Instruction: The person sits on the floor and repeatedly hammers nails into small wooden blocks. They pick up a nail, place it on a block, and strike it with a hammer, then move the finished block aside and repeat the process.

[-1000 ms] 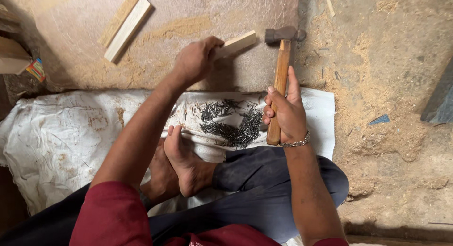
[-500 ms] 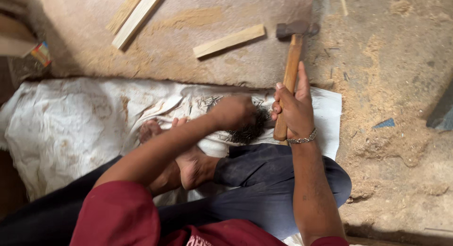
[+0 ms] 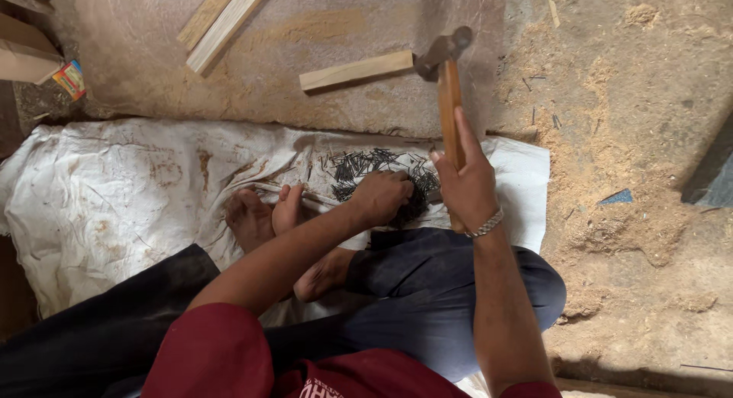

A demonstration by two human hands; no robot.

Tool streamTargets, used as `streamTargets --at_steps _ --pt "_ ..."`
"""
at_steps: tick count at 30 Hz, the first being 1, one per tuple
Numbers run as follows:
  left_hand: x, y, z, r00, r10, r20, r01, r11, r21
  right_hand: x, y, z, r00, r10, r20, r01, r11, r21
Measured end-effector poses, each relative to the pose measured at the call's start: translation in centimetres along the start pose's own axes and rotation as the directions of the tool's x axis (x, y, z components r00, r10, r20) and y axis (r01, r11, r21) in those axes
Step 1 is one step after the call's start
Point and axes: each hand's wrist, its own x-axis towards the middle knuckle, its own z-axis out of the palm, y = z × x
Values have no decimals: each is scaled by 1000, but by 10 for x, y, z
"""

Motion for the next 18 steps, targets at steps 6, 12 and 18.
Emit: streamTargets --at_steps 6,12,18 --pt "-4 3 -7 999 29 -25 -28 999 22 4 -15 -10 968 227 102 -248 918 309" --pt "0 19 -18 999 -18 -51 14 997 -81 4 -15 -19 976 199 88 -217 913 345" --pt "9 24 -39 896 -444 -13 224 477 -850 4 -15 -23 960 255 119 -281 863 421"
